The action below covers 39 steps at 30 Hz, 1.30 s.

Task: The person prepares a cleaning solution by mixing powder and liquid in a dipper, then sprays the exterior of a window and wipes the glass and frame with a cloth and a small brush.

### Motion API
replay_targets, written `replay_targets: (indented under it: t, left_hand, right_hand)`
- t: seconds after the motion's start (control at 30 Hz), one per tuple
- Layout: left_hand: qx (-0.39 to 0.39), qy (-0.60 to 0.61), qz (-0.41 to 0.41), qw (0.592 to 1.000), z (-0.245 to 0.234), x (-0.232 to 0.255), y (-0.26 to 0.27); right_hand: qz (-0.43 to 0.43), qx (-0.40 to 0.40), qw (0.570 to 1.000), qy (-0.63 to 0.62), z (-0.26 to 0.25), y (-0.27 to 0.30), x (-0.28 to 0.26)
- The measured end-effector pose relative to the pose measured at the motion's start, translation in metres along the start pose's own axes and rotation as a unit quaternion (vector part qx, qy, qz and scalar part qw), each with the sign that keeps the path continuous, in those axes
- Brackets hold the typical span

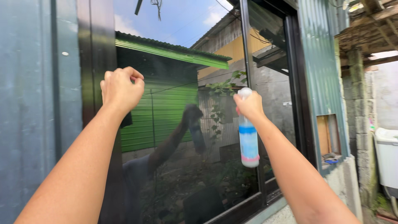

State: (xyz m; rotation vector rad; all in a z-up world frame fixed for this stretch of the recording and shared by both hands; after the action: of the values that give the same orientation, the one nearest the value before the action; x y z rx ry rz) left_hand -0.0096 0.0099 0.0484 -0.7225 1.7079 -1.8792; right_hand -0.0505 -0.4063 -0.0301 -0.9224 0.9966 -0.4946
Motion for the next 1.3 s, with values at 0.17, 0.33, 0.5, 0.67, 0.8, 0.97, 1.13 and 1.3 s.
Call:
replay_targets:
  t: [0.17,0.33,0.5,0.67,0.8,0.97,1.13,1.3]
  left_hand:
    - [-0.084,0.002,-0.028,0.996,0.022,0.016,0.018]
    - [-0.089,0.007,-0.004,0.996,0.031,0.024,0.031]
    - [-0.118,0.013,0.005,0.993,0.045,0.034,0.050]
    - [-0.122,0.038,0.068,0.989,0.053,0.046,0.070]
    - [-0.125,0.076,0.073,0.987,0.055,0.046,0.080]
    - [-0.140,0.119,0.066,0.981,0.057,0.038,0.106]
    - [-0.177,0.156,0.040,0.971,0.053,0.023,0.152]
    - [-0.193,0.189,0.071,0.960,0.039,0.005,0.205]
  right_hand:
    - [-0.024,-0.003,0.996,-0.084,0.006,-0.012,-0.014]
    - [-0.019,-0.076,0.984,-0.158,0.025,0.022,-0.011]
    - [0.119,0.057,0.991,-0.008,-0.023,0.039,0.040]
    - [0.124,0.062,0.987,0.081,-0.071,0.070,0.072]
    - [0.199,0.077,0.975,0.057,-0.080,0.102,0.091]
    - [0.184,-0.025,0.982,-0.035,-0.059,0.195,0.116]
    - [0.238,-0.111,0.958,-0.114,-0.020,0.376,0.113]
    - [0.276,-0.112,0.944,-0.144,0.004,0.493,0.091]
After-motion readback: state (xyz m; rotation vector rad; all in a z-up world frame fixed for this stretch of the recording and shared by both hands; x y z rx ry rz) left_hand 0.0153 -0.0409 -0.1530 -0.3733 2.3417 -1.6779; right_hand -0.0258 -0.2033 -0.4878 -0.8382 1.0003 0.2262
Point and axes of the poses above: each hand's wrist, its own y-axis away from the middle knuckle, its own z-axis out of the palm, x = y × z, the point moved 4 cm from there along -y, towards the middle knuckle, and after that the axes turned 9 degrees about x, right-handed, at the moved point
